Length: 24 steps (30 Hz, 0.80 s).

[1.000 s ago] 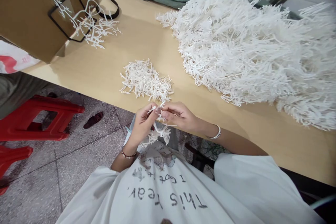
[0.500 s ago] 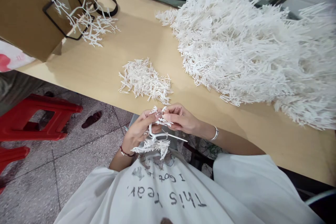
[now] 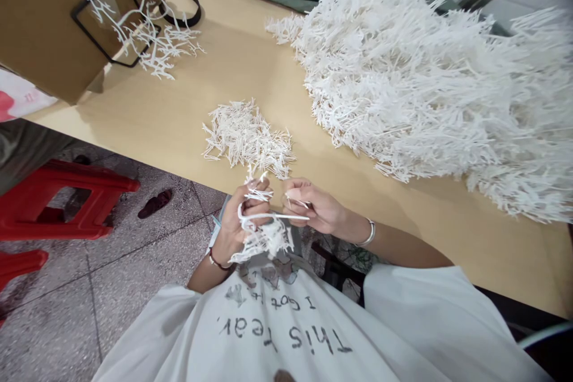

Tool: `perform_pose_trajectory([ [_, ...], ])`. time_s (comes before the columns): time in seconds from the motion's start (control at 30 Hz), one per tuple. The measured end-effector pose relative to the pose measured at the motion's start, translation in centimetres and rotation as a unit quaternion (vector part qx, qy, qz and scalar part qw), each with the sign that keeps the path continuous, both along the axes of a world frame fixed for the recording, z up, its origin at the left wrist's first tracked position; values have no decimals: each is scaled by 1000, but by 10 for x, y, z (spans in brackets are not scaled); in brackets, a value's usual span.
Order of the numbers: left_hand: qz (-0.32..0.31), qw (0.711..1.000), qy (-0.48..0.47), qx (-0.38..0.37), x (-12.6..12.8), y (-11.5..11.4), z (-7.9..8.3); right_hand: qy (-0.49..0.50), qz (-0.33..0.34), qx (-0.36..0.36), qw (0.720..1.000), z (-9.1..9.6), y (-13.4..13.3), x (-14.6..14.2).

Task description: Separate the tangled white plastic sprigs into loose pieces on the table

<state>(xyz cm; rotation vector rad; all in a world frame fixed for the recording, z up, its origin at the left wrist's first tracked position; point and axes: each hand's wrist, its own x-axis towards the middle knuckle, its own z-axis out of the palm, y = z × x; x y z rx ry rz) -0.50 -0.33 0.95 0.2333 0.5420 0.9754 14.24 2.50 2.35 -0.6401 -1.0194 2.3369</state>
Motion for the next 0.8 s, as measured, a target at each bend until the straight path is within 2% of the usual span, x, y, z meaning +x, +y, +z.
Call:
perform_pose_trajectory([
  [0.07,11,1000,6,4,-3,4,1,-18,4,64,998,3,0,0],
  [0.13,36,998,45,31,-4,6,-1,-83,-7,190,978,6,4,1],
  [0.2,93,988,103,69,-4,6,-6,-177,-48,336,924,7,13,4],
  [0.3,172,957,204,111,-4,6,-17,-303,-133,497,802,0,29,11],
  [0.37,188,940,255,128,-5,7,-24,-357,-156,545,743,-8,39,15],
  [0.43,200,925,289,144,-6,7,-29,-394,-155,579,696,-16,45,17],
  [0.53,212,911,315,162,-7,9,-32,-419,-158,613,651,-22,48,18],
  [0.6,212,902,331,177,-6,8,-30,-404,-191,617,647,-20,46,17],
  [0.7,201,879,376,216,-5,7,-27,-333,-224,616,678,-12,40,14],
  [0.8,176,856,412,260,-5,6,-23,-259,-131,612,736,-3,34,11],
])
